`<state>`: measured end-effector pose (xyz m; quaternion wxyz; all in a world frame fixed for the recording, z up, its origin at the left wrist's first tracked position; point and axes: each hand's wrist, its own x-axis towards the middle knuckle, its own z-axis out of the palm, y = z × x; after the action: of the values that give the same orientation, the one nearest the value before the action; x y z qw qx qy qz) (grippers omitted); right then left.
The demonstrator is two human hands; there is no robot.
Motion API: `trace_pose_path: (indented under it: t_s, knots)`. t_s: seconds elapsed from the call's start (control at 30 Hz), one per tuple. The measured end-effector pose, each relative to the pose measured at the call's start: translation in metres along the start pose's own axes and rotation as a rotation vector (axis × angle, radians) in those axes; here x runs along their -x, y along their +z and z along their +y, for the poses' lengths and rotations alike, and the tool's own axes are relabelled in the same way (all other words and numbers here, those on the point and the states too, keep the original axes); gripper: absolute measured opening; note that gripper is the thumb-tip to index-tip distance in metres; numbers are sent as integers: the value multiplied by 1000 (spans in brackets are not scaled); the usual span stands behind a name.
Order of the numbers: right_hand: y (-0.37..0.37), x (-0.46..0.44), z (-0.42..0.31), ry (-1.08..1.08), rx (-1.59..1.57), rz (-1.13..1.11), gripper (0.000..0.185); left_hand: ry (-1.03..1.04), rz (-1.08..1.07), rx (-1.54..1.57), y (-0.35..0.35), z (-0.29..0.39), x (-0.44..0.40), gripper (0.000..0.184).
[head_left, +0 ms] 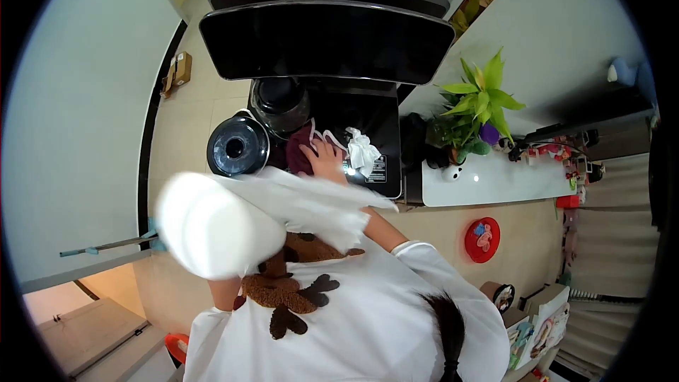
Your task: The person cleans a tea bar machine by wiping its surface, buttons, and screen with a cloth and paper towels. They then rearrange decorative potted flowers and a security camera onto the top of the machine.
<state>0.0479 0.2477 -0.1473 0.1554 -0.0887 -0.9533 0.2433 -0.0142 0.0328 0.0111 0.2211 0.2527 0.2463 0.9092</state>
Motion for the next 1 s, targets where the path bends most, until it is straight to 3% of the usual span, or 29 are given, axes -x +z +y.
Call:
trace_pose_path:
  t_s: [0.07, 0.13, 0.2, 0.33, 0.57, 0.63, 0.83, 0.93, 0.97, 1.0]
  knots:
    - [-1, 1, -3, 15, 52, 19, 64, 313, 416, -158, -1, 8, -9, 81]
    - [-8, 2, -7, 40, 85, -16, 66, 447, 605, -420, -10, 11, -23, 78]
    - [-7, 3, -5, 21, 106, -9, 64, 410, 611, -823, -18, 6, -34, 76]
    - [-7, 3, -4, 17, 114, -5, 62, 532, 550, -1156, -21, -13, -46, 84]
    - [-5, -1, -6, 45, 96, 1, 60, 435, 604, -1103, -15, -29, -55, 87]
    - [-8, -1, -10, 79, 89, -1, 59, 425, 504, -1156, -13, -32, -55, 77]
    - [-1, -1, -2, 17, 100, 96, 49, 420, 503, -1173, -9, -34, -53, 64]
    - [-1, -10, 13, 100, -61, 12, 41, 546, 530, -1189, 0, -25, -55, 70]
    - [-2, -11, 20, 163, -264, 103, 38, 549, 530, -1191, 6, -23, -56, 70]
    - [-5, -12, 25, 224, -470, 192, 36, 715, 550, -1151, 15, -22, -55, 60]
